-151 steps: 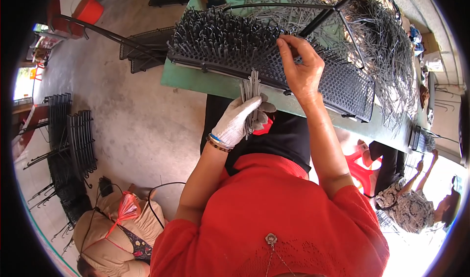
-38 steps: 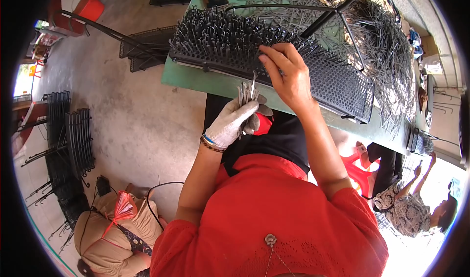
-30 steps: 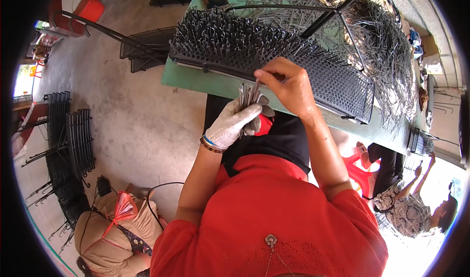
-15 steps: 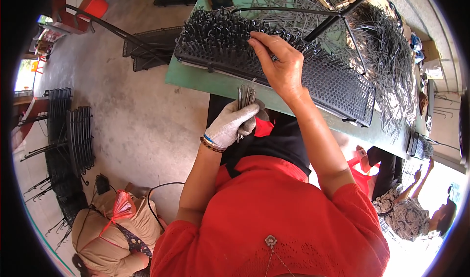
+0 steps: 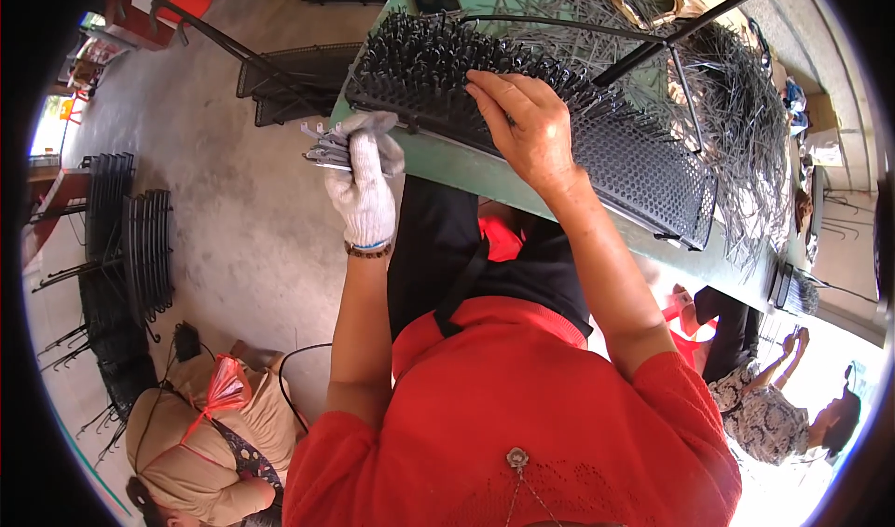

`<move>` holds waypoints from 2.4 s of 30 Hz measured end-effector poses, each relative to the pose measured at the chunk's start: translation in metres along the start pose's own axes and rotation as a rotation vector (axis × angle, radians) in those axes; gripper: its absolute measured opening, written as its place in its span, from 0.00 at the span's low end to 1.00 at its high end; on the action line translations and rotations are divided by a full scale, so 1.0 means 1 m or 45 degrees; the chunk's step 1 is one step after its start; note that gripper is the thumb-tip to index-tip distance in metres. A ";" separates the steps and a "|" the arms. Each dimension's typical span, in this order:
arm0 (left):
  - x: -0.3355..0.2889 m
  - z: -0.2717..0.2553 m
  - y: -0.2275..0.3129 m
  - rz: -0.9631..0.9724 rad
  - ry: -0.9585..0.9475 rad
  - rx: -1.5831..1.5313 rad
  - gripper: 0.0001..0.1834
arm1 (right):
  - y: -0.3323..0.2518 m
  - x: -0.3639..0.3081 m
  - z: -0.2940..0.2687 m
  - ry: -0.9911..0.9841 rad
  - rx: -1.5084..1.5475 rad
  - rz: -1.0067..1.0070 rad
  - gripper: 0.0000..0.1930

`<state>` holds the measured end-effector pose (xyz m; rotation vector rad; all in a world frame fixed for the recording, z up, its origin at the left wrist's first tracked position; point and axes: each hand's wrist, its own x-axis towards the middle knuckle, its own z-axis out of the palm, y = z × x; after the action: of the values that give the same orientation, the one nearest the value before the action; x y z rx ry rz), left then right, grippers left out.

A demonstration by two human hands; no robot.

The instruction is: Manually inserting small metal pins into a perforated metal plate at a workbench.

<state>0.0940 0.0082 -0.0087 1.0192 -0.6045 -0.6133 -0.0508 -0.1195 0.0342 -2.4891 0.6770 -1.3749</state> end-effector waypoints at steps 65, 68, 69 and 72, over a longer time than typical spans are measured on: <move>-0.066 0.029 0.003 -1.321 -0.512 -0.240 0.13 | 0.008 -0.011 -0.009 0.107 0.408 0.698 0.08; -0.064 0.028 0.004 -1.313 -0.462 -0.256 0.13 | 0.007 -0.012 -0.004 0.172 0.438 0.694 0.07; -0.064 0.028 0.003 -1.313 -0.460 -0.257 0.13 | 0.007 -0.012 -0.003 0.170 0.438 0.694 0.07; -0.064 0.027 0.003 -1.319 -0.440 -0.286 0.12 | 0.005 -0.013 -0.001 0.145 0.411 0.680 0.06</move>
<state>0.0322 0.0389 -0.0060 0.9745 -0.2481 -1.7530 -0.0587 -0.1179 0.0233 -1.8164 0.9670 -1.2952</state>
